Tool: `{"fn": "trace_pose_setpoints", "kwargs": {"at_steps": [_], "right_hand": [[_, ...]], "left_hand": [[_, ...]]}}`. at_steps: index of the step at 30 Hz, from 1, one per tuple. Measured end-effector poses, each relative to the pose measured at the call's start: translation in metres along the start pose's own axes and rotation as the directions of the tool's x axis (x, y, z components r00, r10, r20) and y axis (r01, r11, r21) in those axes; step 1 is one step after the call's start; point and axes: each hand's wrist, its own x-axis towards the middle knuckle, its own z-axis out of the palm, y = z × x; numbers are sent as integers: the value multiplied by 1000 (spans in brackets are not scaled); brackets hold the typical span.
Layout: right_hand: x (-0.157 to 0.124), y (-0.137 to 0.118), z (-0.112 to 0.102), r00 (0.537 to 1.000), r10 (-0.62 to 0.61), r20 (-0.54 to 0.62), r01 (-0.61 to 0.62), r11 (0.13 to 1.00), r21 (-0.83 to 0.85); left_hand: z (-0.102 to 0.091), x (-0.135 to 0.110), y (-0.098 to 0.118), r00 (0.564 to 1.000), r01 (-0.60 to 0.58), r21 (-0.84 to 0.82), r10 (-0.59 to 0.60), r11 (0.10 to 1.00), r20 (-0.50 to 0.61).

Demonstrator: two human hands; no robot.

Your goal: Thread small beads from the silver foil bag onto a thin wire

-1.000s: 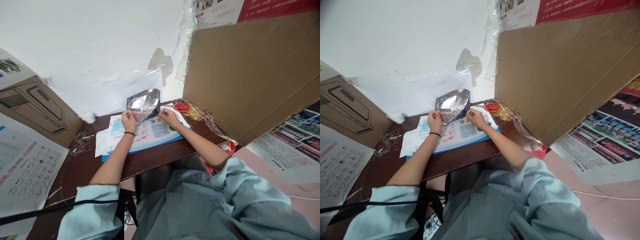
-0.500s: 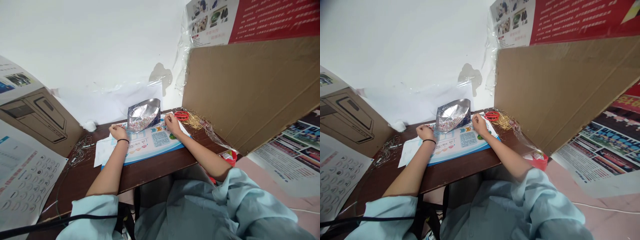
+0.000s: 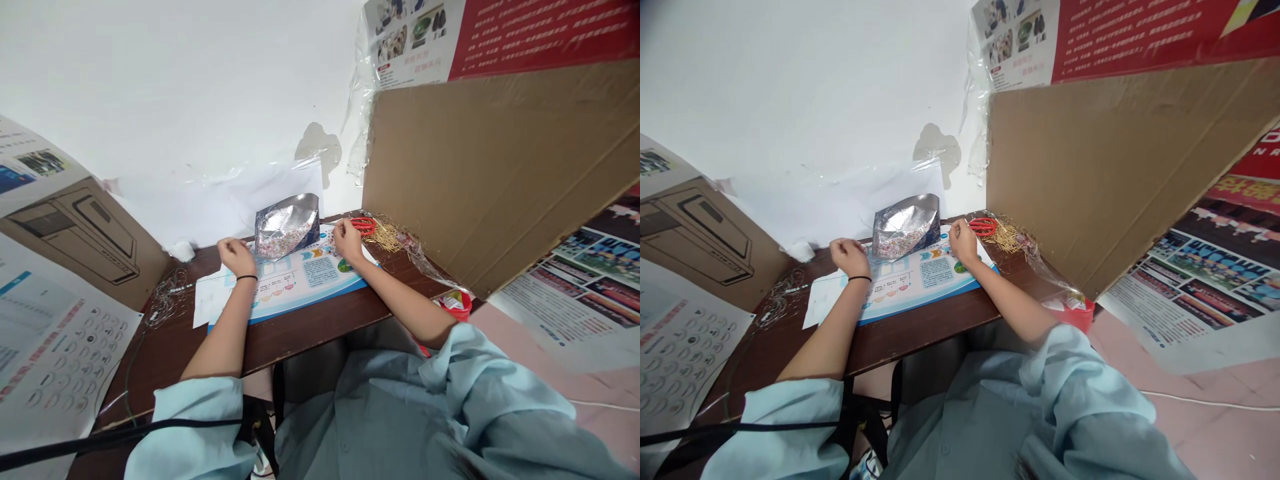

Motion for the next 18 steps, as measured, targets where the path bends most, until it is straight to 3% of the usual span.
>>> {"fn": "trace_pose_setpoints", "kwargs": {"at_steps": [2, 4, 7, 9, 10, 12, 14, 18], "right_hand": [[-2, 3, 2, 997, -19, 76, 24, 997, -71], [-3, 4, 4, 996, -29, 87, 40, 992, -121], [-7, 0, 6, 995, -68, 79, 74, 995, -70], [-11, -5, 8, 968, -130, 217, 115, 990, 77], [-14, -7, 10, 932, -169, 320, 125, 980, 153], [-20, -10, 14, 838, -244, 489, 143, 962, 234], [-26, -11, 18, 781, -285, 556, 165, 952, 256], [-31, -10, 22, 796, -255, 549, 110, 952, 284]], "left_hand": [[3, -15, 9, 981, -178, 58, 172, 982, 91], [7, -32, 17, 914, -315, 104, 271, 943, 301], [15, -51, 22, 744, -449, 129, 289, 884, 603], [19, -58, 21, 629, -499, 131, 254, 857, 734], [20, -60, 20, 587, -516, 135, 234, 846, 775], [21, -61, 18, 548, -534, 155, 201, 831, 812], [21, -60, 17, 541, -539, 170, 185, 825, 820], [20, -57, 15, 512, -573, 183, 175, 799, 841]]}}
